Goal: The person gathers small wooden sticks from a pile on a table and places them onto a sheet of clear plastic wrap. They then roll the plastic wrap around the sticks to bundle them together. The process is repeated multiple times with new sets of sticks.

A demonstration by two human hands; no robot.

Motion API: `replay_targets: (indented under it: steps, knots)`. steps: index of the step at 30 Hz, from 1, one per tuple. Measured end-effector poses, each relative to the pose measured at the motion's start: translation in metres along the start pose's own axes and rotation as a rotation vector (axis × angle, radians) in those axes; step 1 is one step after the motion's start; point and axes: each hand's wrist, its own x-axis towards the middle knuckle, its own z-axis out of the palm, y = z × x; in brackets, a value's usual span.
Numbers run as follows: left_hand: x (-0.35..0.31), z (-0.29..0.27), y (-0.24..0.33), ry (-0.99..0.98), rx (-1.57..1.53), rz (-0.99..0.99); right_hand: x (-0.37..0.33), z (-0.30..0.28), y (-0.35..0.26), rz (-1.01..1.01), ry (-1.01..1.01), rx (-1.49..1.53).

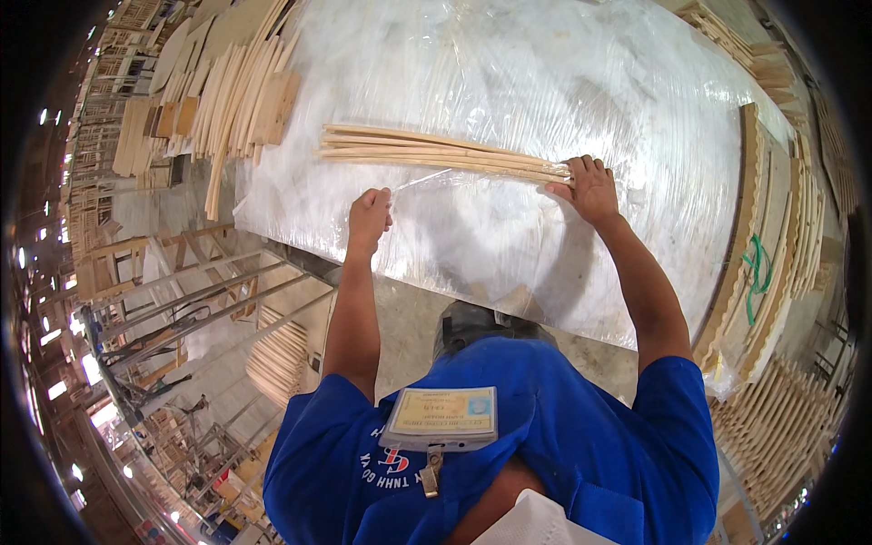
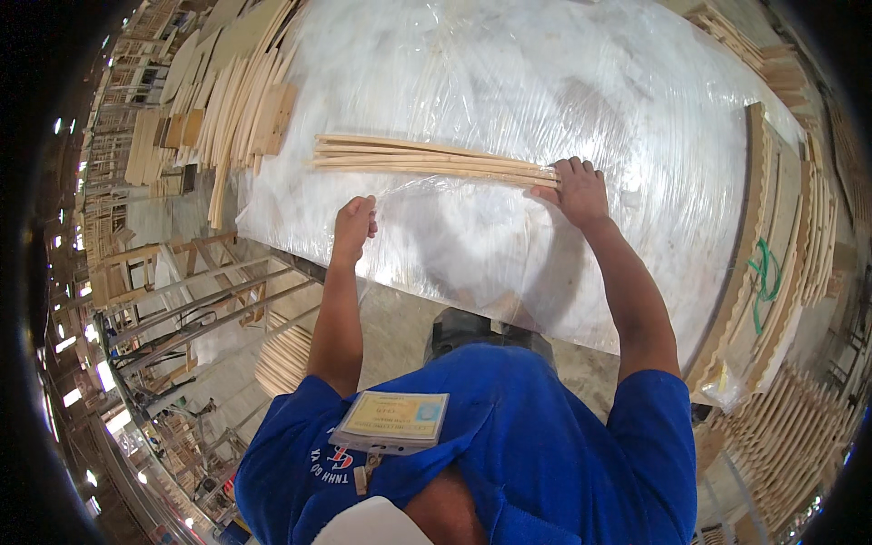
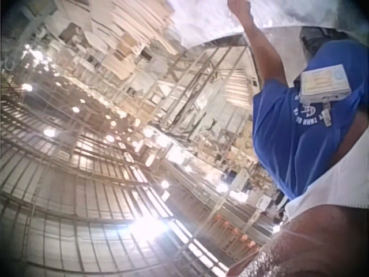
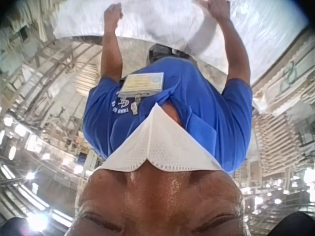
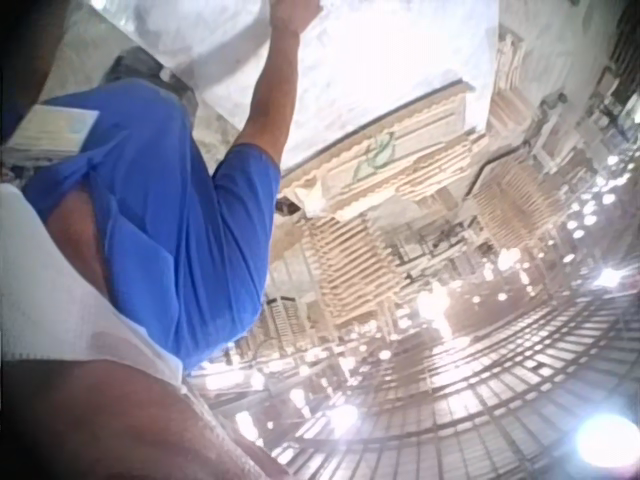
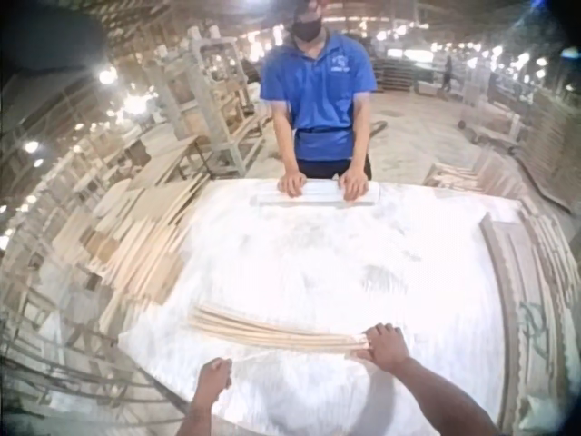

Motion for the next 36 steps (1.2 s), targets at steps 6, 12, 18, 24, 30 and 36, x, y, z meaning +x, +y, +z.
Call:
replay_targets:
  steps: [6, 12, 18, 24, 30, 36]
  knots:
    - [-0.005, -0.020, 0.012, -0.125, -0.597, -0.104, 0.001, 0.001, 0.003, 0.017, -0.035, 0.015]
    - [0.058, 0.033, 0.066, -0.019, -1.118, 0.006, 0.004, 0.004, 0.002, -0.002, -0.002, 0.029]
    - [0.092, 0.093, 0.055, -0.041, 0.781, 1.030, 0.009, 0.007, 0.002, 0.014, -0.049, 0.044]
    - [0.100, 0.088, 0.059, -0.042, 1.163, 1.364, 0.015, 0.008, 0.004, -0.007, -0.033, 0.065]
    - [0.072, 0.081, 0.033, -0.184, 1.203, 1.142, -0.006, 0.001, -0.006, 0.015, -0.126, 0.023]
    - [0.049, 0.083, 0.044, -0.412, 1.251, 0.894, -0.062, 0.008, -0.030, 0.111, 0.046, 0.031]
